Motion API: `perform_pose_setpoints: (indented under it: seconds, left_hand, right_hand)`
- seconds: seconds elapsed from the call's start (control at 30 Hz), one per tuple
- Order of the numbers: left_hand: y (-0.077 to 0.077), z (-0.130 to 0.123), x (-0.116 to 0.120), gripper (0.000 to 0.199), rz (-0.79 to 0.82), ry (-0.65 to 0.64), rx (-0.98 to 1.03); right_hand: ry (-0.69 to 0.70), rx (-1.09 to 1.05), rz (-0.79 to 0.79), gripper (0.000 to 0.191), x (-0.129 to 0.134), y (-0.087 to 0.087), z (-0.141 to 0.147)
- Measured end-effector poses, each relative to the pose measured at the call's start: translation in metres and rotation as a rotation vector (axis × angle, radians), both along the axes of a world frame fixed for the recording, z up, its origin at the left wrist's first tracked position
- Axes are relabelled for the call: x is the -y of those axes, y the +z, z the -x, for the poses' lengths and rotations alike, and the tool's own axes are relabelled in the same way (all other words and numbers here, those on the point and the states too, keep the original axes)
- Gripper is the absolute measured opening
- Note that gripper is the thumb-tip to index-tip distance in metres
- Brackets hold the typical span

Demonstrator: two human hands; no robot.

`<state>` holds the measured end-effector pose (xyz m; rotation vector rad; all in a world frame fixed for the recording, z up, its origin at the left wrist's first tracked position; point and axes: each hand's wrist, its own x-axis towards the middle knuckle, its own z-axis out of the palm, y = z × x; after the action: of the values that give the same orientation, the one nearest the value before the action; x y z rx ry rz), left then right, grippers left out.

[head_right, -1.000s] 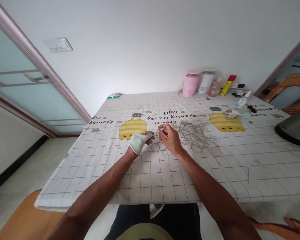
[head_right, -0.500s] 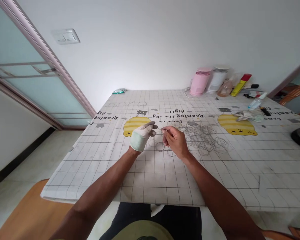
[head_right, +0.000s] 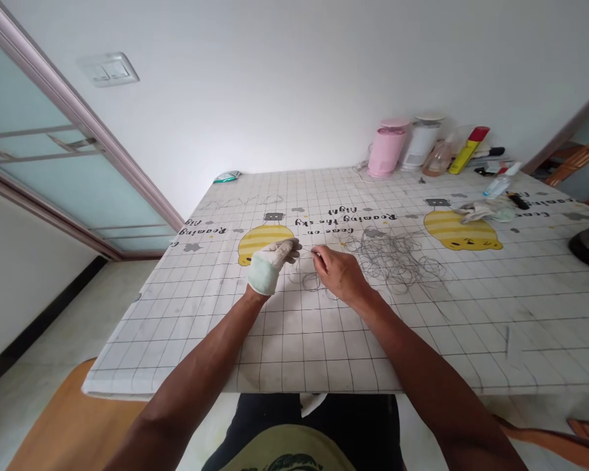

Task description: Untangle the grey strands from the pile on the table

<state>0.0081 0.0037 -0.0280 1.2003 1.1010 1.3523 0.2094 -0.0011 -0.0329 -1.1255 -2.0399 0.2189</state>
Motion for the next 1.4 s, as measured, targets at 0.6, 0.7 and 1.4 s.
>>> perform_pose_setpoints:
  seconds: [0.6,0.7,1.4]
  left_hand:
    - [0.004,-0.002,0.002,0.038,-0.07,-0.015,0.007]
    - [0.006,-0.003,0.005,0.034,-0.075,-0.017,-0.007]
    - [0.009,-0.016,0.005,0.023,-0.039,-0.073,-0.23]
  right_hand:
    - [-0.098,-0.188,0.129,0.019,0.002,-0.001,0.019]
    - [-0.084,-0.247,0.196,0.018,0.0,-0.003,0.021]
    - [-0.145,-0.747,0.595,0.009,-0.004,-0.001,0.037]
